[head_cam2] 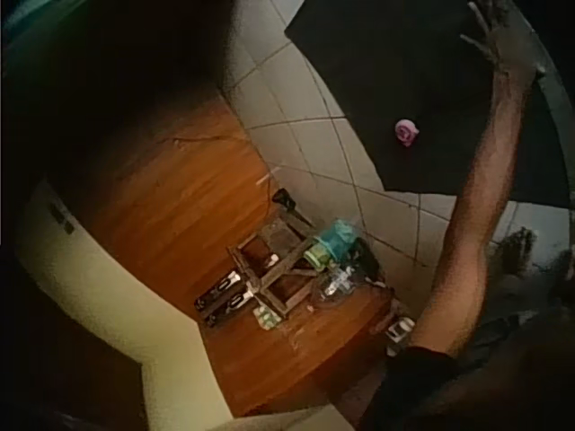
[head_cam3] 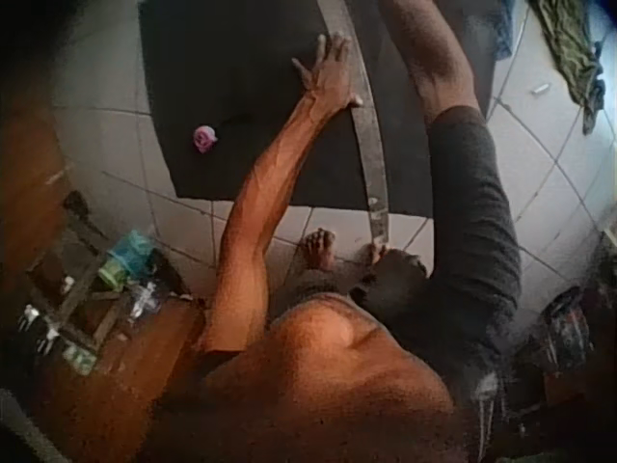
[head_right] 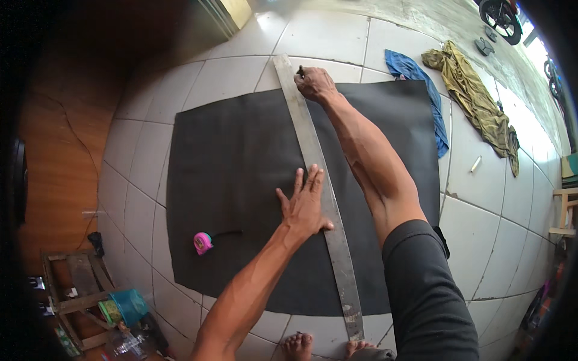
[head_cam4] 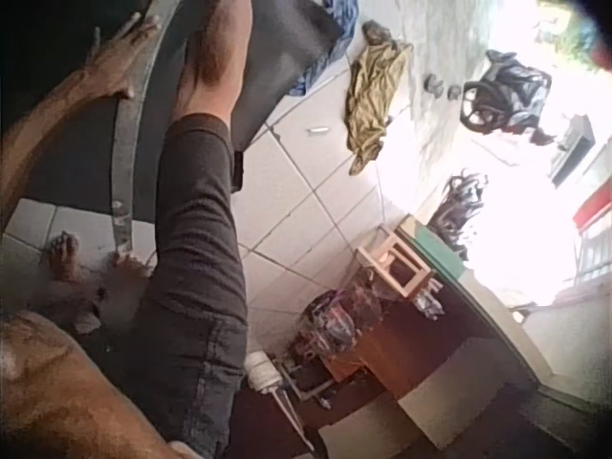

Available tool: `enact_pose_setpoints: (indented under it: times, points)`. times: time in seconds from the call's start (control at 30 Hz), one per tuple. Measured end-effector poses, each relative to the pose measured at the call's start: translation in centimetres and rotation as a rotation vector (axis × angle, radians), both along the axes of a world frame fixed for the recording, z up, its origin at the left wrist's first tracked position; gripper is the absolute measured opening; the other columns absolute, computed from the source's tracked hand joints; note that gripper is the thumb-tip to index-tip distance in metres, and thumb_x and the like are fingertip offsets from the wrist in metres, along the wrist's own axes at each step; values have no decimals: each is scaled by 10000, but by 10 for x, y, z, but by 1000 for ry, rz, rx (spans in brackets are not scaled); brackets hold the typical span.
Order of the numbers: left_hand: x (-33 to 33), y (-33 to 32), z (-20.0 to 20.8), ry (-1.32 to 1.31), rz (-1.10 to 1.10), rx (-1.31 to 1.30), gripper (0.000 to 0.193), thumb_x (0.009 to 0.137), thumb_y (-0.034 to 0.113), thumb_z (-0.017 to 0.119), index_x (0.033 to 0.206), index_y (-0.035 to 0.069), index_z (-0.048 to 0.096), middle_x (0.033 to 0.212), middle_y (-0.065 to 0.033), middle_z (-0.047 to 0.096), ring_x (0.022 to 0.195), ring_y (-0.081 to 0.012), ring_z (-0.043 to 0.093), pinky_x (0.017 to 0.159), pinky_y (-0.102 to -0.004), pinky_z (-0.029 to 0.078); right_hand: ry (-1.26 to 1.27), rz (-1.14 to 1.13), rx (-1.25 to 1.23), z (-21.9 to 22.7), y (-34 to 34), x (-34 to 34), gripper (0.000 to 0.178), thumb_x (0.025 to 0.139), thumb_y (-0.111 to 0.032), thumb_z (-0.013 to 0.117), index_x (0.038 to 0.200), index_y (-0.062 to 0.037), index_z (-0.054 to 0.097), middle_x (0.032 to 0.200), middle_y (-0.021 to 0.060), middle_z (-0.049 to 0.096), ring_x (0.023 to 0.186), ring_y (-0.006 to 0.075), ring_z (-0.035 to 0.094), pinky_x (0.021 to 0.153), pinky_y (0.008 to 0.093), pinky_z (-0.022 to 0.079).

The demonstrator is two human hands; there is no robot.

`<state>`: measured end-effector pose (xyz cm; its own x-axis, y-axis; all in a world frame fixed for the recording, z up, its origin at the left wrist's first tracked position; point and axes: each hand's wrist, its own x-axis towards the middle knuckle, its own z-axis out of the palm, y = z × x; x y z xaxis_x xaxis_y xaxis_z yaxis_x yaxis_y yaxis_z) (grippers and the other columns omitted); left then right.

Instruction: The person positions a long metal ruler across a sheet of material on the floor and marks lines along its edges using a marking tool.

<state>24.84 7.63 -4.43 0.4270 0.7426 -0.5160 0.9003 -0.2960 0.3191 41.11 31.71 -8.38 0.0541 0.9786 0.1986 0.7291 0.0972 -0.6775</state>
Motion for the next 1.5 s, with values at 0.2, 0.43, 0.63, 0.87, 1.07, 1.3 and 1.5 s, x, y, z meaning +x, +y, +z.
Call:
enact_pose_setpoints:
  times: [0.2,0.43,0.63,0.87,1.07,1.3,1.5]
  points:
    - [-3,0,1,16,4,-18,1314,600,418,927,1614,163,130,1697,14,99,1562,-294,59,1139,-784,133,0,-41,236,-19,-88,-7,203,923,-206,612,914,-21,694,869,232,682,857,426,614,803,509,507]
    - [1,-1,-10,7,19,51,1339,548,380,964,1608,185,169,1690,31,137,1562,-275,88,1149,-768,146,164,54,56,7,-424,-12,211,855,-23,697,1066,-29,694,886,153,642,838,325,615,739,412,531]
    - [-6,-4,-5,38,91,78,1353,527,376,976,1605,189,179,1694,-48,111,1552,-334,105,1138,-759,199,55,-112,-171,32,-608,-45,280,852,-84,716,1122,-21,675,941,108,696,894,290,632,765,372,543]
    - [-34,-99,-29,43,423,162,912,897,582,614,1610,204,190,1700,-93,21,1551,-386,29,1073,-826,152,-136,-215,-269,20,-629,-91,579,821,-198,755,1310,-36,492,1247,174,546,1072,375,535,901,430,497]
    - [-97,-131,-35,97,436,148,754,989,576,453,1619,285,159,1704,-39,-30,1555,-365,-38,1078,-832,111,-227,-186,-195,1,-637,-98,582,817,-134,706,1310,30,445,1241,253,509,1089,411,530,905,472,486]
    - [-102,-129,-25,91,427,58,749,992,540,464,1622,313,130,1705,-11,-44,1555,-359,-56,1090,-830,96,118,-224,-626,-17,-629,-109,614,807,-259,768,1280,6,480,1110,207,591,1039,391,559,822,494,469]
    - [-98,-140,-32,95,486,172,733,983,507,489,1614,258,210,1701,-96,20,1555,-377,-4,1090,-815,127,-49,-139,-300,-10,-631,-116,591,842,-284,740,1284,20,493,1128,189,576,1040,344,528,930,442,412]
